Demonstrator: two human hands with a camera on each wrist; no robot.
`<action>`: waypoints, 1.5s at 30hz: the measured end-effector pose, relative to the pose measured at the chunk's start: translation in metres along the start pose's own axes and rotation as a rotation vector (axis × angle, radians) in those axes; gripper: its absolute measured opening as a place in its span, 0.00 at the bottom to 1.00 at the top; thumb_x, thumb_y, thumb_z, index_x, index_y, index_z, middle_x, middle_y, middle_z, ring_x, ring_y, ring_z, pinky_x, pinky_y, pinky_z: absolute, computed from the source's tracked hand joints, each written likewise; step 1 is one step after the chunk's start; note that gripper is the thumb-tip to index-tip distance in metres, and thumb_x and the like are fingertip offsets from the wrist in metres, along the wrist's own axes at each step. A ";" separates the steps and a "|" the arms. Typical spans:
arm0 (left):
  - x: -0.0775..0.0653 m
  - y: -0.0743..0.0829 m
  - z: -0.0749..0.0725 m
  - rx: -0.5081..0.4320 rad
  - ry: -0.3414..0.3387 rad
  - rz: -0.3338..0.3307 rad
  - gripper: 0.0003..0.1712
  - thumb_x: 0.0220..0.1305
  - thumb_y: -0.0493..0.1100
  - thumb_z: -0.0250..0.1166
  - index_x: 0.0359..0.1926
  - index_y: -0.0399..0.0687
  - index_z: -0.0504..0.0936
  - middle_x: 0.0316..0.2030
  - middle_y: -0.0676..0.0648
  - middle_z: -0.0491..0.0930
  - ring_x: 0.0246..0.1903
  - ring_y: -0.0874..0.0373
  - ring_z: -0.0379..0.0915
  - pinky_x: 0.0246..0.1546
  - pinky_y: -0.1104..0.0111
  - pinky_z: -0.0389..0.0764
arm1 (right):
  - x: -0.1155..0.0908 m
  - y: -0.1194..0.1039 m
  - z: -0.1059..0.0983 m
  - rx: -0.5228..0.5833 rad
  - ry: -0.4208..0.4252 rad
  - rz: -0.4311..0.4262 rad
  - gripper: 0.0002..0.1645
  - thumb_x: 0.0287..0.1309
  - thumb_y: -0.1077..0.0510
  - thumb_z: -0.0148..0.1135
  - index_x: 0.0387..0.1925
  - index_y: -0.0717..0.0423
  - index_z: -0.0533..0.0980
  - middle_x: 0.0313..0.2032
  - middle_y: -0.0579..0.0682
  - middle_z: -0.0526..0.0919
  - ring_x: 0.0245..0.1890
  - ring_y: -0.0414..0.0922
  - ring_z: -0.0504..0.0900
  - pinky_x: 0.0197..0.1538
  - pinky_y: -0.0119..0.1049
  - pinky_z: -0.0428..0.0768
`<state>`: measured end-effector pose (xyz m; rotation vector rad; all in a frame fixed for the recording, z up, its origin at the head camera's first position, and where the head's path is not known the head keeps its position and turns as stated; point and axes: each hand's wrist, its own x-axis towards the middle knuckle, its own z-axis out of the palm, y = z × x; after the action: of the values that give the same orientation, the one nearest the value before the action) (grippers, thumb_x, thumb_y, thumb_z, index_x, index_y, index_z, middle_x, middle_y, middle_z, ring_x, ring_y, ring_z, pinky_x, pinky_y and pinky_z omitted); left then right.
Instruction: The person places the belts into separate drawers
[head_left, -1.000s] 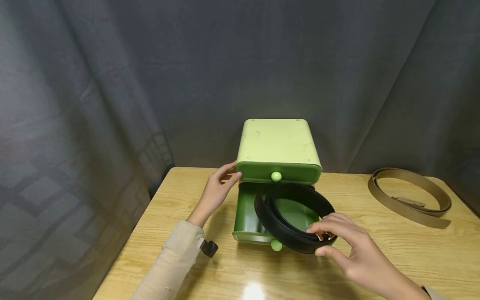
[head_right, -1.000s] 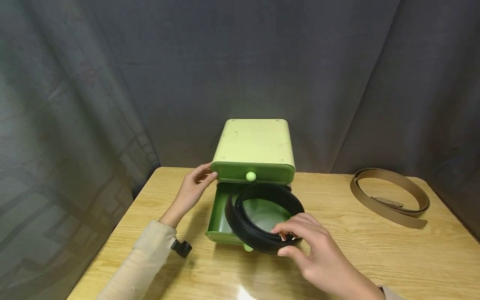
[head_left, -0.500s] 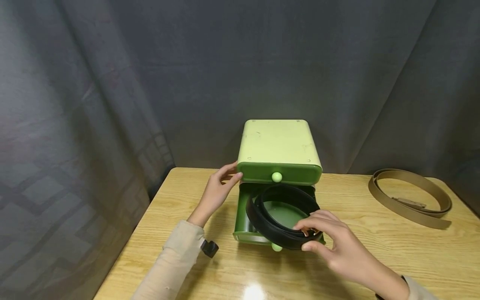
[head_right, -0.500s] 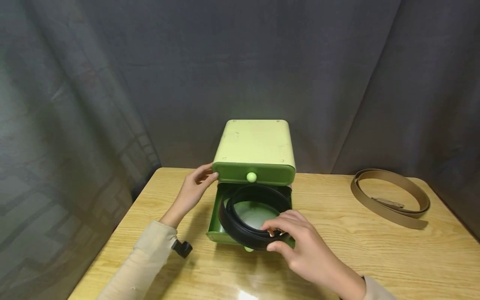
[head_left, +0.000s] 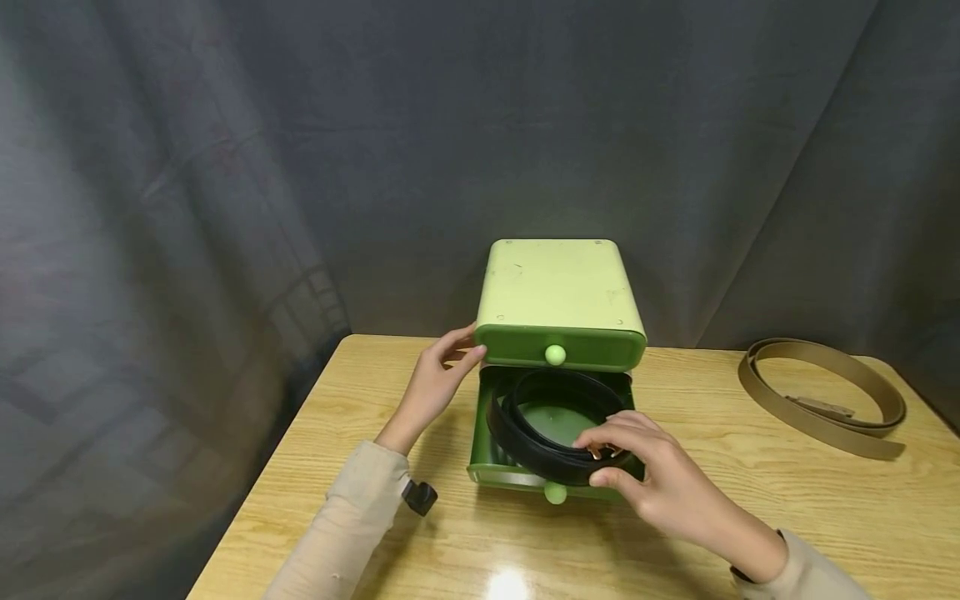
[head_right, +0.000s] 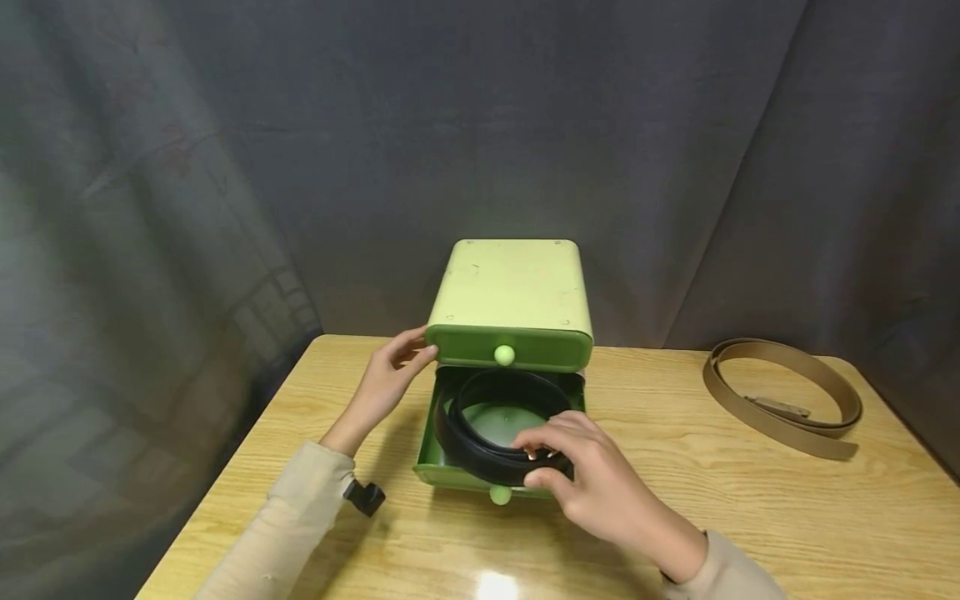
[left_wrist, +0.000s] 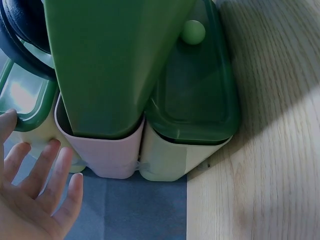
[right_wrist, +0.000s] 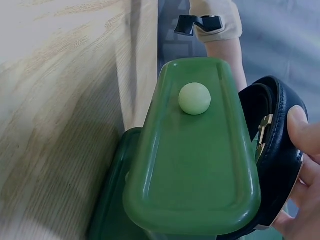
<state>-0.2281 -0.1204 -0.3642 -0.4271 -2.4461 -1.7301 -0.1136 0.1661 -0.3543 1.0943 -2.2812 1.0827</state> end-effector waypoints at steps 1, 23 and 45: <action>0.000 0.000 0.000 -0.001 0.000 -0.001 0.27 0.70 0.54 0.63 0.67 0.56 0.75 0.55 0.46 0.80 0.49 0.49 0.76 0.50 0.51 0.76 | 0.000 0.000 0.000 -0.002 -0.003 0.003 0.28 0.43 0.67 0.75 0.49 0.48 0.81 0.41 0.38 0.83 0.41 0.37 0.75 0.45 0.29 0.73; 0.002 -0.004 0.002 0.007 0.010 0.019 0.26 0.70 0.52 0.63 0.67 0.58 0.75 0.53 0.48 0.81 0.48 0.52 0.77 0.49 0.55 0.77 | 0.003 0.017 0.007 -0.020 -0.052 0.024 0.27 0.46 0.69 0.73 0.50 0.53 0.81 0.45 0.43 0.83 0.48 0.41 0.78 0.53 0.29 0.73; 0.001 -0.005 0.002 0.002 0.009 0.015 0.26 0.70 0.53 0.63 0.67 0.59 0.75 0.52 0.49 0.81 0.47 0.52 0.77 0.48 0.55 0.77 | 0.008 0.034 0.007 0.048 -0.184 0.234 0.20 0.53 0.65 0.72 0.48 0.50 0.82 0.46 0.42 0.82 0.47 0.42 0.77 0.49 0.40 0.78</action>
<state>-0.2309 -0.1199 -0.3693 -0.4351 -2.4315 -1.7198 -0.1454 0.1705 -0.3696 1.0003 -2.5936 1.1715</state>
